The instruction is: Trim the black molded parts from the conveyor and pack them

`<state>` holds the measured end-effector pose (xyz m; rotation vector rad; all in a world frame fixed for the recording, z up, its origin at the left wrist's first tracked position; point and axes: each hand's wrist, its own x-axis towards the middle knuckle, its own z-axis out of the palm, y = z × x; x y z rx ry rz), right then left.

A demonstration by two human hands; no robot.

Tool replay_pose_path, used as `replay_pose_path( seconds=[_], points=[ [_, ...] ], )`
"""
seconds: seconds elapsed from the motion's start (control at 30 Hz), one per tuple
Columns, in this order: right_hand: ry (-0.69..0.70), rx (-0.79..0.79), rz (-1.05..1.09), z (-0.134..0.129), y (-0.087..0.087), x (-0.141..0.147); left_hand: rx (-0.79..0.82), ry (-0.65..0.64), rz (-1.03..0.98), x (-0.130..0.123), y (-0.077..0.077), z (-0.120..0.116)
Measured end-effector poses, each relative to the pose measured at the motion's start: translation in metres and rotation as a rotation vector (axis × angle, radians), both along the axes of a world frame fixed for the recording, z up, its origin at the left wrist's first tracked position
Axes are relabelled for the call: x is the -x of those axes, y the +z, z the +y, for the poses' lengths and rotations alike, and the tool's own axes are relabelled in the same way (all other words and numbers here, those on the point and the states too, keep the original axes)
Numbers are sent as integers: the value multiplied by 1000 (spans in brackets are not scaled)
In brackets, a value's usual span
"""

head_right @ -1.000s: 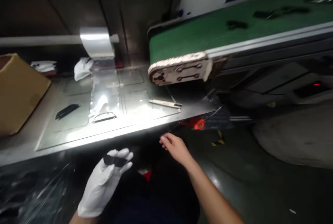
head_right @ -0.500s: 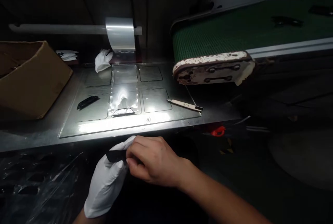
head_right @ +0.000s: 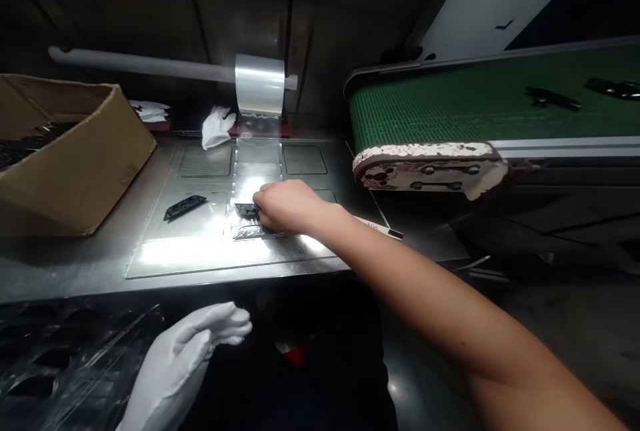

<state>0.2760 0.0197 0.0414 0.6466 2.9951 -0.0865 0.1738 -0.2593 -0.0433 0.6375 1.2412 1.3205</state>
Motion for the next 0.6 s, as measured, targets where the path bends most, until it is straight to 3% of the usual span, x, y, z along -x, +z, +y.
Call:
replay_pose_path(
  seconds=[0.1,0.17,0.33,0.47,0.53,0.6],
  points=[
    [-33,30,14,2,0,-8,29,21,37,4,1,-4],
    [-89,32,70,1,3,-30,52,30,120,13,7,-5],
    [-436,29,240,-4,-5,-133,50,181,466,38,37,3],
    [-530,-46,222,-3,-35,-195,70,338,732,52,61,35],
    [-541,-34,233,-2,-46,-205,-25,321,919,58,65,61],
    [-561,-28,281,-2,-48,-202,-195,224,1177,66,63,89]
  ],
)
